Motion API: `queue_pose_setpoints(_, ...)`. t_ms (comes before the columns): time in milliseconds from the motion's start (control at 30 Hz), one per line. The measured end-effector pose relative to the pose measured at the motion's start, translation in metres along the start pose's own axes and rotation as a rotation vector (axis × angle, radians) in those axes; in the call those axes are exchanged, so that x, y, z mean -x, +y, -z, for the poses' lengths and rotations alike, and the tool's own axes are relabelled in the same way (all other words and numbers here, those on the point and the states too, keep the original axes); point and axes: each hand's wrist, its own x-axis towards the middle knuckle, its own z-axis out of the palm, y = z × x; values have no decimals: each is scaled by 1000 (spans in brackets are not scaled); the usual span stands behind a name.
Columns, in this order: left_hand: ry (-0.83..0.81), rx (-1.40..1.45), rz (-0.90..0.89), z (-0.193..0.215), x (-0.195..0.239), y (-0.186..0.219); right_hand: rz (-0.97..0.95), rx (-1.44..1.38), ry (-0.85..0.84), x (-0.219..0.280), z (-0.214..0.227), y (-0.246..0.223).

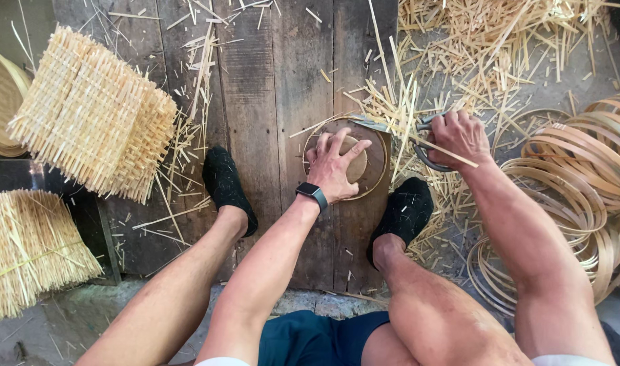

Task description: The person sits on the floor and repeatedly trims the edges of woven bamboo mats using shears. They place a circular wooden template on each mat, cut around it, and then remove the template to reveal a circular piece.

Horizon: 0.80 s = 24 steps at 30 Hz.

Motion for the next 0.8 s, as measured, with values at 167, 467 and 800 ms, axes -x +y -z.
queue_pose_setpoints(167,-68,-30,-92,2,-5,-2,66,59,127,-9,6,-27)
queue_pose_setpoints(467,-212,-53,-209,0,-17,-22,-89,-32,-239,-9,-14,15)
queue_pose_setpoints(800,268,323,224,-39,-64,-76,-538,-184,551,11,-60,10)
